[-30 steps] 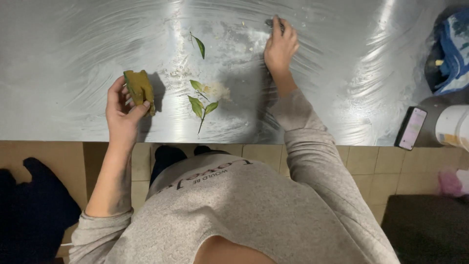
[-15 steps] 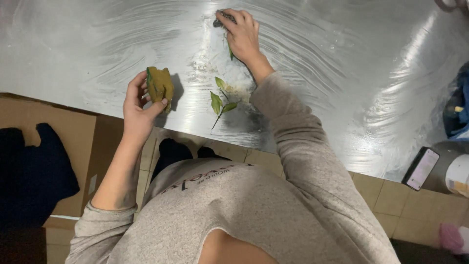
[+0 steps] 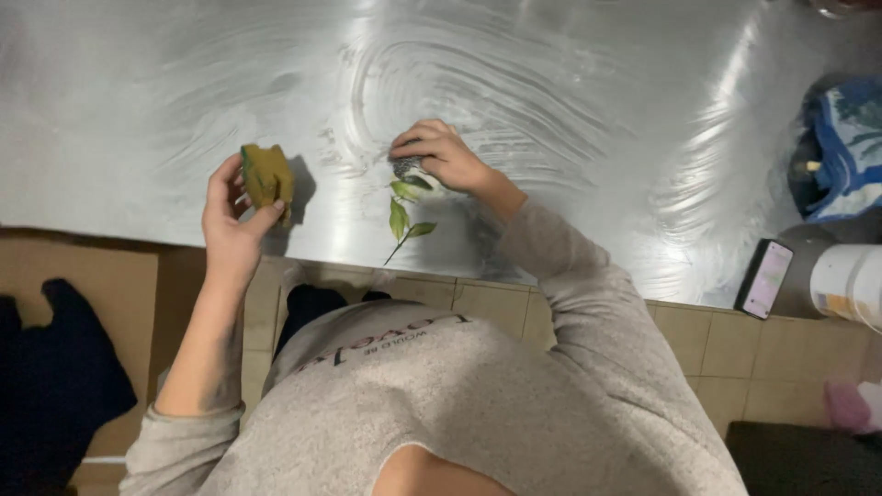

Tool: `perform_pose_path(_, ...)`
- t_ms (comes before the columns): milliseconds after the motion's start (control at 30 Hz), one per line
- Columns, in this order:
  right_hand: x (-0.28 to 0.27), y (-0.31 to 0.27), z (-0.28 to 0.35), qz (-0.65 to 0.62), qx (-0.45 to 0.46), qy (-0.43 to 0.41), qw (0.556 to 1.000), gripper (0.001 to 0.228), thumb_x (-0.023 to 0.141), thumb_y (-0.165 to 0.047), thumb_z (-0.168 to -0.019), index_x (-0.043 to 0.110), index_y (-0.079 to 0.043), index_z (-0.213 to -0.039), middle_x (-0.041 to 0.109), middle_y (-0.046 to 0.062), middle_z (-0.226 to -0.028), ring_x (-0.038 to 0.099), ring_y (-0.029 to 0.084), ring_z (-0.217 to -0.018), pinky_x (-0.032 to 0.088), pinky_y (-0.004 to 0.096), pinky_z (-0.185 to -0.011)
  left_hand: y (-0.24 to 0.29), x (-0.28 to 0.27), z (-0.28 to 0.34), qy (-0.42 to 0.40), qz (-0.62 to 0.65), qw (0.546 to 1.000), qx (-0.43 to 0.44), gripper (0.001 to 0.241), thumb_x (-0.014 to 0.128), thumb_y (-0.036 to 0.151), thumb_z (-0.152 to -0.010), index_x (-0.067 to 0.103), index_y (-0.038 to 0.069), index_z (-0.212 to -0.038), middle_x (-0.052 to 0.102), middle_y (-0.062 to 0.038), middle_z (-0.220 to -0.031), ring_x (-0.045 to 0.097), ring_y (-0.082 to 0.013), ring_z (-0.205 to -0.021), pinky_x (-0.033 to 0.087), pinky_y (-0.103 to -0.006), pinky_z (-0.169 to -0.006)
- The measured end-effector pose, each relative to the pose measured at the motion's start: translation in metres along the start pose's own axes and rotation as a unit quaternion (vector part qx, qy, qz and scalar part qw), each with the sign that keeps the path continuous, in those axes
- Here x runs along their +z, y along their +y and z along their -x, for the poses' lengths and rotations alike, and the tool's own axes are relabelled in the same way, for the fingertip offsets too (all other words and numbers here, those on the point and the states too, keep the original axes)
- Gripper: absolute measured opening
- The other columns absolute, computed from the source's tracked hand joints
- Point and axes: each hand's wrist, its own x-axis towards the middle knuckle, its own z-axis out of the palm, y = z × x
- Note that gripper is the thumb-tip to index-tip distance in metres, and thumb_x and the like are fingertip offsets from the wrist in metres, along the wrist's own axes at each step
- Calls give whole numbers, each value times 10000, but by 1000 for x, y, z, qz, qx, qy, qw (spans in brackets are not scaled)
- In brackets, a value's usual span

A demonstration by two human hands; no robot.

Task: Packing small fruits into a bag and wiping down a stainless steel kitchen countertop.

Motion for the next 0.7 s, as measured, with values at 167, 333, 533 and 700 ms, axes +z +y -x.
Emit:
perform_pose_path(167, -54, 42, 116, -26, 105, 224, 969, 505, 562, 45, -803, 739, -89, -1257, 640, 94, -1397, 516, 293, -1336, 355, 427, -1162, -14, 7, -9, -10, -76, 996, 44, 701, 758, -14, -908, 448, 18, -1536, 570, -136, -1473, 591, -238, -1316, 488, -400, -1129)
perform_pose_path(333, -98, 153, 267, 173, 351, 505, 769, 435, 591, 31, -846, 735, -66, -1245, 662, 139, -1329, 571, 337, -1280, 397, 424, -1144, -51, 0, -19, 80, -321, 929, 167, 737, 786, 105, -920, 450, 17, -1570, 580, -196, -1430, 532, -367, -1335, 356, -476, -1191)
perform_pose_path(533, -130, 206, 240, 294, 560, 446, 633, 454, 662, -180, -920, 621, -168, -1373, 505, 93, -1426, 400, 366, -1305, 307, 568, -1032, -94, -5, -25, 130, -368, 898, 203, 749, 641, 172, -951, 349, -49, -1604, 542, -240, -1468, 481, -386, -1357, 249, -495, -1221)
perform_pose_path(700, -113, 223, 91, 347, 425, 341, 763, 535, 627, -240, -1014, 503, -192, -1531, 429, 82, -1552, 349, 371, -1407, 286, 577, -1125, -97, -5, -23, 123, -383, 896, 185, 726, 643, 161, -1024, 301, -65, -1623, 524, -250, -1472, 477, -381, -1343, 245, -493, -1215)
